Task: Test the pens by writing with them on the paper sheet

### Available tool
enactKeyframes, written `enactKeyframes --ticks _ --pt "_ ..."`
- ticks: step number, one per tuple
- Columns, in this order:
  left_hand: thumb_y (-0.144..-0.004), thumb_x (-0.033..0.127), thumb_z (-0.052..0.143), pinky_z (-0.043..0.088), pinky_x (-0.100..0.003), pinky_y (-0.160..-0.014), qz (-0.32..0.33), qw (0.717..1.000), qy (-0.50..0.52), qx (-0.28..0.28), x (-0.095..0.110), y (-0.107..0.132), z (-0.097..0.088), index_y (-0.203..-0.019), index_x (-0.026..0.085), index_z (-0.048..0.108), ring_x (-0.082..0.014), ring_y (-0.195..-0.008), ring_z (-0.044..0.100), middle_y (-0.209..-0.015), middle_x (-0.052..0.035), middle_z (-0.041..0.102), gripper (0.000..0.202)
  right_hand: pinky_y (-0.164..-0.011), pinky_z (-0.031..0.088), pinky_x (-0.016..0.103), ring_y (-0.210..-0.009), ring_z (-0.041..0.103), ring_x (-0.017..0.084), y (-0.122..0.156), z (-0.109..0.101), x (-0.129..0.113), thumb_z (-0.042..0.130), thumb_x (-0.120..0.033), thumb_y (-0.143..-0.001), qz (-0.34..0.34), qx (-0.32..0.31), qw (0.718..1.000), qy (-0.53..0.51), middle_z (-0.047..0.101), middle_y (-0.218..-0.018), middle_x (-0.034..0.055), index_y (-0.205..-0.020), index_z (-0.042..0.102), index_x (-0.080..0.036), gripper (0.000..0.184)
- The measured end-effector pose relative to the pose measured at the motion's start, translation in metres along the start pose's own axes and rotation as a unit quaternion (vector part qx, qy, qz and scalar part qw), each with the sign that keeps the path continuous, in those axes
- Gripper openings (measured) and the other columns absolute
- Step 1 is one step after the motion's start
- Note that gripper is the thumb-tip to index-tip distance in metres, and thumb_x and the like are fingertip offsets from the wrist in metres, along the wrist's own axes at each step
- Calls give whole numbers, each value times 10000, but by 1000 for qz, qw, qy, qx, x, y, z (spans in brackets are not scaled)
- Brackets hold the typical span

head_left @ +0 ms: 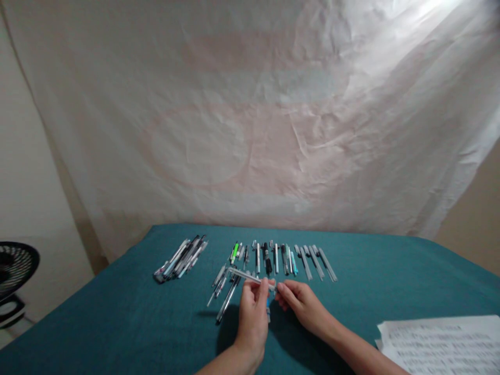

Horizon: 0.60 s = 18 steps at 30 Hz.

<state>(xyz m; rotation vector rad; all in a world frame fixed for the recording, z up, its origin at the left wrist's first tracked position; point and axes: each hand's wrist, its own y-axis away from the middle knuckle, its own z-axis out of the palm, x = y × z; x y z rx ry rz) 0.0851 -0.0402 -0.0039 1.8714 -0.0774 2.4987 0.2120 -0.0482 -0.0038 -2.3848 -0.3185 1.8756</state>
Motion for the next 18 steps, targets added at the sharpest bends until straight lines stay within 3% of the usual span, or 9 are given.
enactKeyframes --ticks 4,9,14,18 --pt "-724 437 550 397 -267 -763 6 1000 -5 13 1 0 0 -817 161 518 -164 -821 558 -842 -50 610 293 -520 340 199 -561 433 104 1 0 0 490 -421 -785 -23 23 999 15 489 -610 -13 -733 557 -148 286" --pt "-758 436 505 405 -297 -758 10 1000 -3 -5 -1 -1 -1 -841 154 502 -173 -813 558 -858 -66 601 293 -507 352 209 -538 450 109 0 1 1 388 -439 -830 0 -16 1000 9 508 -604 2 -686 555 -143 369" --pt "-735 448 530 386 -283 -785 22 1000 -11 11 -2 -2 -2 -834 164 527 -165 -827 553 -849 -52 609 301 -534 353 207 -583 445 115 2 0 -3 503 -390 -780 -43 50 996 60 514 -634 -2 -722 561 -155 249" --pt "-722 461 537 389 -282 -778 5 1000 -3 17 -2 -3 -2 -828 164 529 -162 -808 561 -824 -44 612 316 -524 350 203 -568 446 107 3 1 -5 540 -382 -757 -42 60 994 77 520 -645 -8 -771 575 -151 234"
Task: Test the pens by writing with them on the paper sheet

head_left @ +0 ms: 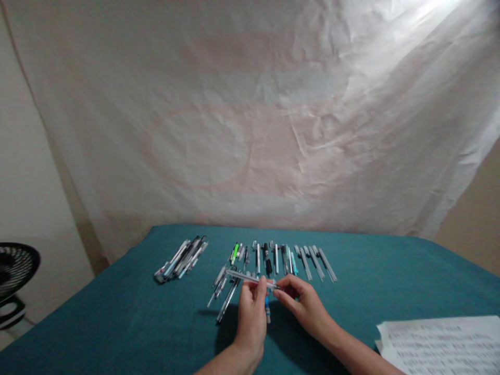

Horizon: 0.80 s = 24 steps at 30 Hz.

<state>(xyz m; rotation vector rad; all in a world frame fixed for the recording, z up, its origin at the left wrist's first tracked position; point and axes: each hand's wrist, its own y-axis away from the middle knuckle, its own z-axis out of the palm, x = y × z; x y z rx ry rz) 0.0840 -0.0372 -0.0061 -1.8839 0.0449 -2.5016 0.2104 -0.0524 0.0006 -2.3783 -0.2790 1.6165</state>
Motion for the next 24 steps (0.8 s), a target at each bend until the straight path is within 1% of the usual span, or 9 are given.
enactKeyframes --ticks 2,5,6,10,16,20,24 --pt "-723 459 536 393 -284 -771 -4 1000 2 -1 0 0 0 -826 161 524 -164 -803 565 -819 -44 613 316 -507 347 201 -549 453 103 0 1 1 475 -402 -797 11 -16 1000 -6 518 -625 -9 -766 579 -143 281" --pt "-723 451 540 402 -289 -752 -2 1000 2 -3 -1 -1 -1 -822 155 516 -173 -799 567 -817 -50 611 313 -483 339 200 -511 456 98 1 4 3 349 -409 -855 20 -33 999 -6 502 -570 -8 -689 571 -132 392" --pt "-723 448 542 404 -292 -749 0 1000 0 -2 -2 -1 -1 -821 153 514 -175 -797 567 -813 -52 609 312 -483 339 199 -509 455 98 1 4 3 353 -406 -854 17 -28 999 1 500 -563 -9 -681 569 -132 389" --pt "-732 429 542 408 -293 -755 11 1000 -2 -3 -2 -1 -2 -827 152 518 -165 -790 558 -805 -47 596 294 -513 355 198 -557 470 104 4 4 -2 466 -361 -812 -14 20 999 28 537 -623 -4 -744 577 -146 251" --pt "-755 396 535 454 -299 -732 0 998 59 -29 3 0 -3 -830 154 495 -160 -788 579 -810 -44 593 257 -558 396 210 -598 500 112 8 4 -3 518 -273 -786 -65 66 995 42 566 -708 15 -784 572 -155 129" --pt "-742 370 566 480 -316 -722 -39 995 85 -37 10 2 -12 -850 152 474 -189 -823 603 -834 -63 605 260 -552 405 210 -597 504 110 10 3 -2 519 -253 -783 -94 66 992 56 558 -725 18 -803 569 -162 105" --pt "-729 355 588 503 -291 -657 -44 994 99 -23 15 2 -20 -841 162 451 -207 -811 623 -817 -57 611 261 -576 418 212 -641 522 115 11 0 -5 475 -252 -811 -112 54 990 68 563 -780 29 -848 580 -177 135"
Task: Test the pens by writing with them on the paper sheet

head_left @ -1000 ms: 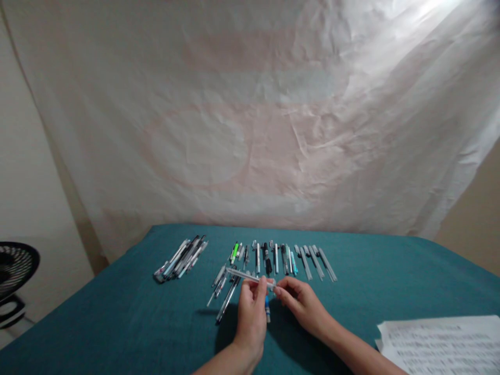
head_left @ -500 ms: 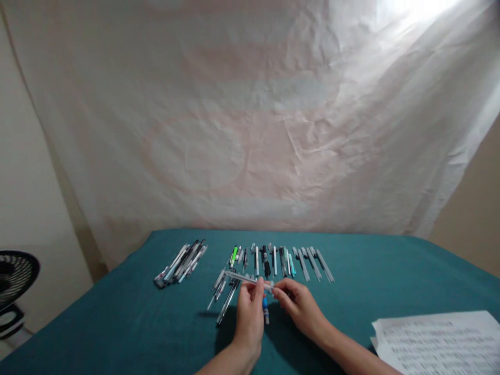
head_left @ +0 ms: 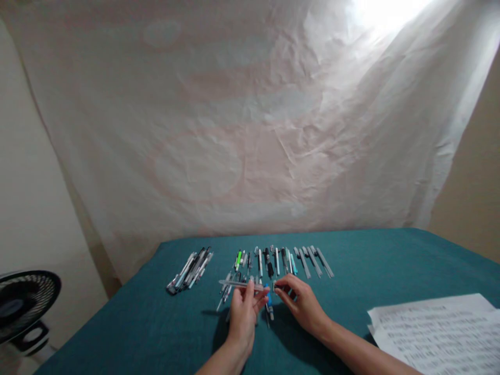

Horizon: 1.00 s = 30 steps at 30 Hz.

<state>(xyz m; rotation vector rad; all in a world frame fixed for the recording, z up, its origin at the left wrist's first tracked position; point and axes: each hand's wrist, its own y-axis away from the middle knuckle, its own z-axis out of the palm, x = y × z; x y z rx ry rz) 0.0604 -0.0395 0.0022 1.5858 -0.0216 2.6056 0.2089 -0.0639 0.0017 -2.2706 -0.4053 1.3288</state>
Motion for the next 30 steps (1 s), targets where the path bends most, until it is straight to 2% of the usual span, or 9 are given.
enactKeyframes --ticks 6,10,14,22,26,30 --pt "-741 343 577 512 -288 -662 38 999 4 21 3 -5 -9 -838 168 444 -204 -796 634 -819 -40 606 240 -600 423 212 -673 539 119 -1 0 5 428 -244 -833 1 -6 999 33 573 -822 38 -904 584 -187 181" --pt "-739 359 573 517 -295 -645 55 998 -6 21 4 -6 -15 -848 170 448 -208 -790 636 -818 -39 604 252 -645 417 222 -692 550 127 -1 3 17 439 -221 -814 9 -29 993 112 582 -821 32 -880 602 -201 177" --pt "-715 381 590 519 -288 -608 52 998 -25 17 2 -3 -13 -854 171 451 -207 -768 640 -814 -42 608 287 -645 401 210 -703 553 127 0 6 24 468 -176 -770 25 -66 979 191 582 -813 18 -853 603 -209 162" --pt "-718 427 559 513 -283 -578 40 997 -66 -6 0 3 -8 -863 174 444 -191 -747 637 -817 -45 614 313 -638 377 189 -704 539 120 -2 12 17 467 -174 -763 42 -92 964 247 567 -818 16 -847 582 -203 146" --pt "-720 435 550 507 -285 -579 43 996 -76 -11 0 3 -8 -869 171 443 -194 -752 635 -825 -54 613 322 -666 374 198 -741 537 128 -3 14 14 422 -151 -791 16 -91 957 274 555 -852 28 -911 568 -202 195" --pt "-714 440 553 503 -290 -580 48 996 -79 -18 -1 3 -9 -869 169 447 -201 -754 633 -815 -53 611 329 -661 372 200 -740 527 132 -2 15 12 415 -141 -796 -3 -100 949 299 544 -834 32 -893 565 -193 186"
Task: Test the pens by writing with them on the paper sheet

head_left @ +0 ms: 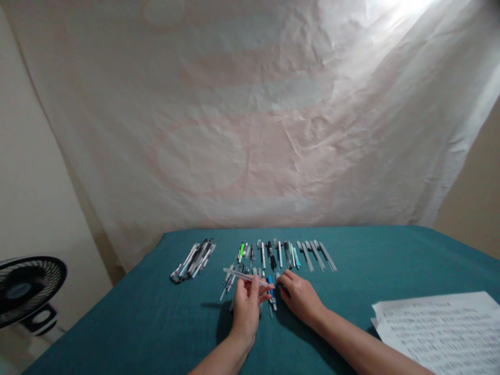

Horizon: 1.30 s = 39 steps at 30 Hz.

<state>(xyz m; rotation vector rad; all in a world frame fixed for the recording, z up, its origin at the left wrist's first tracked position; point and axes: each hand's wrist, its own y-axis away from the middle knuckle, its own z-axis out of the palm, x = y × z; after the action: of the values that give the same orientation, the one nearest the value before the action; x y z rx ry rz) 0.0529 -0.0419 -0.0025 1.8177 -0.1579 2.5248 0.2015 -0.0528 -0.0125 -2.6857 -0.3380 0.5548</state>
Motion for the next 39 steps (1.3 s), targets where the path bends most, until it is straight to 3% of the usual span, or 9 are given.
enactKeyframes --ticks 10,16,21,26,30,35,39 --pt "-745 423 522 499 -284 -576 -1 1000 -25 2 1 1 1 -880 162 437 -202 -760 630 -836 -64 601 306 -656 384 209 -739 526 141 1 0 -2 442 -205 -806 -7 -2 1000 4 545 -826 41 -834 575 -185 138" --pt "-747 421 522 506 -293 -601 5 1000 -17 -11 1 1 0 -889 169 440 -202 -770 628 -831 -60 609 301 -644 399 217 -694 536 129 1 -9 -6 365 -248 -860 14 56 986 -157 568 -769 35 -844 580 -177 228" --pt "-706 441 559 510 -282 -569 0 999 -30 -15 4 3 0 -884 172 467 -200 -751 628 -819 -50 613 335 -602 404 210 -654 534 125 2 -13 -14 481 -300 -809 -14 40 971 -235 576 -734 17 -855 583 -181 163" --pt "-675 460 582 493 -251 -530 -4 998 -56 -1 7 4 1 -863 157 496 -189 -713 623 -796 -62 623 367 -607 390 199 -656 541 119 6 -19 -20 454 -220 -813 -30 6 985 -168 581 -757 13 -856 590 -205 143" --pt "-721 466 528 466 -227 -530 49 996 -72 29 9 1 -2 -846 169 498 -161 -711 588 -769 -42 594 324 -606 375 198 -674 564 127 5 -36 -19 445 -151 -770 -33 -33 997 -64 606 -787 22 -838 583 -206 163" --pt "-756 468 480 449 -252 -606 109 985 -90 100 7 -6 -11 -814 185 483 -150 -727 541 -807 -36 569 289 -522 335 229 -630 601 189 4 -53 -3 468 -97 -671 50 -137 985 91 651 -703 68 -713 612 -184 174" --pt "-733 494 496 428 -273 -661 104 985 -81 114 4 -8 -12 -788 188 487 -159 -740 537 -793 -27 569 311 -531 349 250 -681 622 228 3 -61 14 467 -101 -658 101 -169 972 128 668 -724 115 -719 647 -172 202"
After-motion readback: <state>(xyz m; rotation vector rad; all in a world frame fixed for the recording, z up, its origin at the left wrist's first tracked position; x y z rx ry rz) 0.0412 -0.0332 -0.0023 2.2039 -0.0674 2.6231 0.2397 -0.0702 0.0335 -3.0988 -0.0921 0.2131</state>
